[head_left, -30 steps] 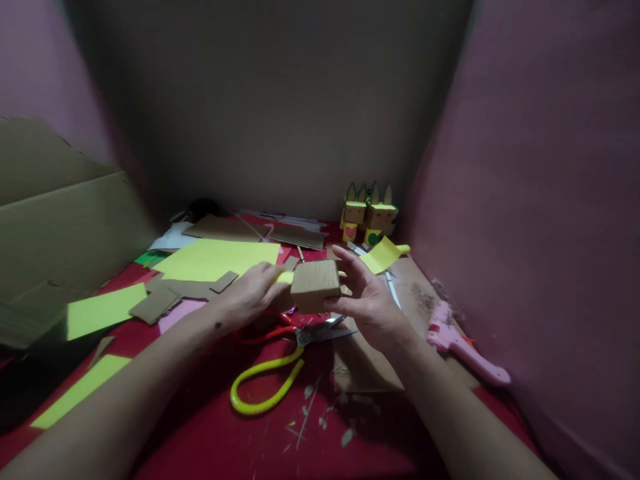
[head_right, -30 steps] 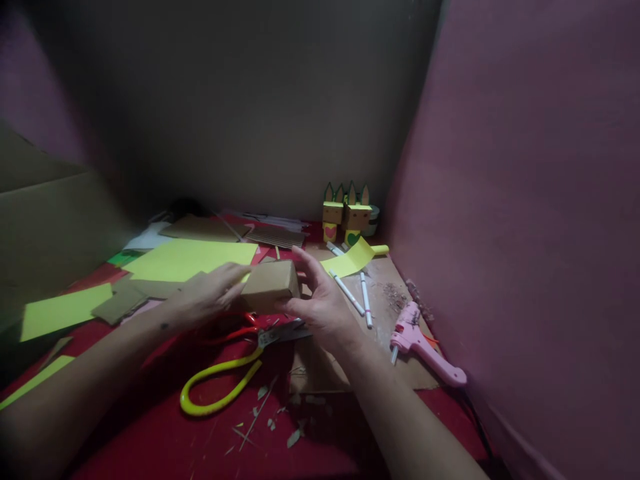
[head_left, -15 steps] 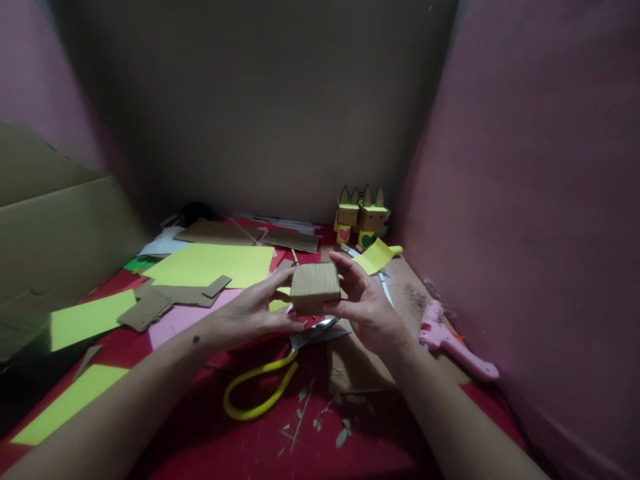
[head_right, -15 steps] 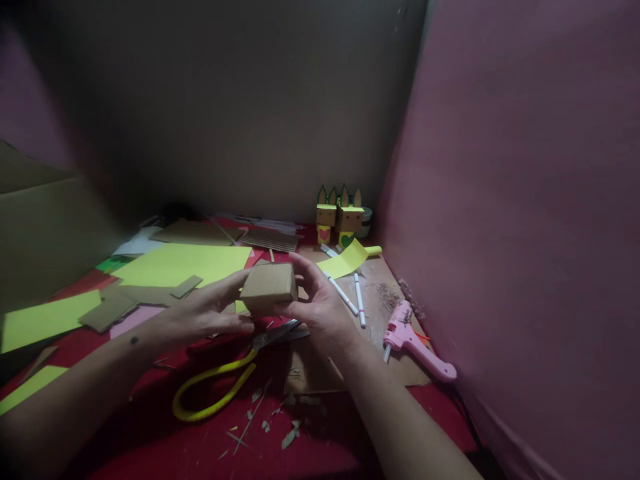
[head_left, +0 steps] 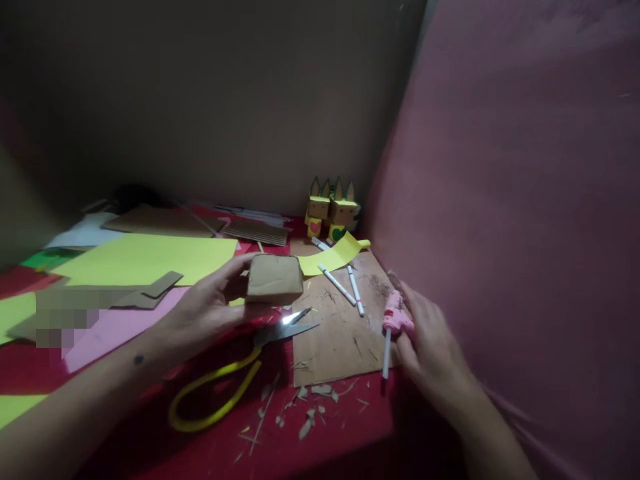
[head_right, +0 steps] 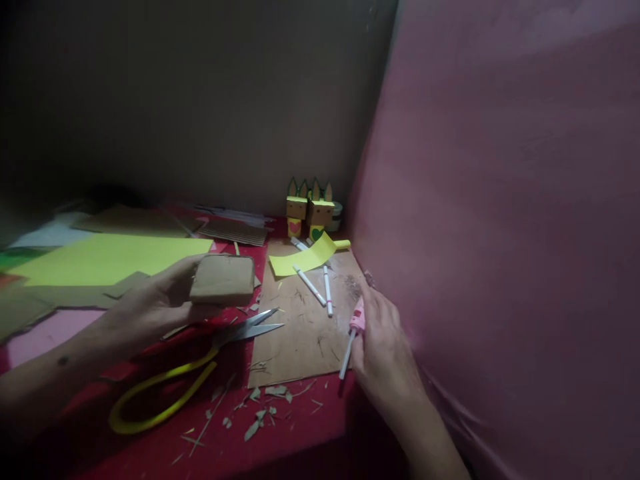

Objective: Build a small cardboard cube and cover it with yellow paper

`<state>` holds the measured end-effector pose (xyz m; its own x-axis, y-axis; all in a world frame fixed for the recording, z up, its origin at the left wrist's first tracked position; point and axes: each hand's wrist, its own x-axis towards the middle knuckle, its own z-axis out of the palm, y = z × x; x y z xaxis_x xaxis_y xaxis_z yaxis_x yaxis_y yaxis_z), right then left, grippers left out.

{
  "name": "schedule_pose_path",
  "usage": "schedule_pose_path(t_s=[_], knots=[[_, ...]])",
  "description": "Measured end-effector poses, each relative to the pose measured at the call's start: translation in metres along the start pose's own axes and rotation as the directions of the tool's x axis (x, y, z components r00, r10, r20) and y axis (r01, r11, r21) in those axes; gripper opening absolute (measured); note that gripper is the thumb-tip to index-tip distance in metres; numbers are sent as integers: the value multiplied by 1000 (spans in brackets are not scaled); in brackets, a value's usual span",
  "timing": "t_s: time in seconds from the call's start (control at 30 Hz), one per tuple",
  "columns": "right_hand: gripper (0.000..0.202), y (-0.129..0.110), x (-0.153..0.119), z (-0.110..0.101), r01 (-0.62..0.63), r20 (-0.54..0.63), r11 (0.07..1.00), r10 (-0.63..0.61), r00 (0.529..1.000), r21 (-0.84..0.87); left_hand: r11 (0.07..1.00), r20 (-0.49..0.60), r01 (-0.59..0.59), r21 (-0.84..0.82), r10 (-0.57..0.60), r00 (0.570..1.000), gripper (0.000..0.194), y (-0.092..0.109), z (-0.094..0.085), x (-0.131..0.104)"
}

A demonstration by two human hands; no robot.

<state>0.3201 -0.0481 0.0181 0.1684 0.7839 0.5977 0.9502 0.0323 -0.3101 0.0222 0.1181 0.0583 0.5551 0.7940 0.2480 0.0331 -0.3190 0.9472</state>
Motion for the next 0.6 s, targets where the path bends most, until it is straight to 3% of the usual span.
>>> schedule_pose_path(t_s=[0.1,0.13,0.33,0.4,0.5,0.6], knots=[[68,36,-24,7,-11,20,962,17,1000,-274,1000,-4,4,17,-4,1000,67,-3,2,0],[67,44,-27,12,-6,62,953,26,998,-303,1000,2,-2,14,2,1000,67,-3,2,0],[56,62,-22,32,-41,22,920,54,998,-389,996,-9,-84,43,84,996,68,-10,0,1],[49,60,-23,27,-70,-14,949,69,998,-308,993,-18,-97,61,98,995,70,-12,-1,1],[42,47,-24,10,-130,-110,992,129,986,-4,987,-12,-126,101,127,992,67,-13,-1,0],[46,15,-14,-13,-206,34,882,212,977,423,979,15,-165,121,164,986,63,-11,0,-1]])
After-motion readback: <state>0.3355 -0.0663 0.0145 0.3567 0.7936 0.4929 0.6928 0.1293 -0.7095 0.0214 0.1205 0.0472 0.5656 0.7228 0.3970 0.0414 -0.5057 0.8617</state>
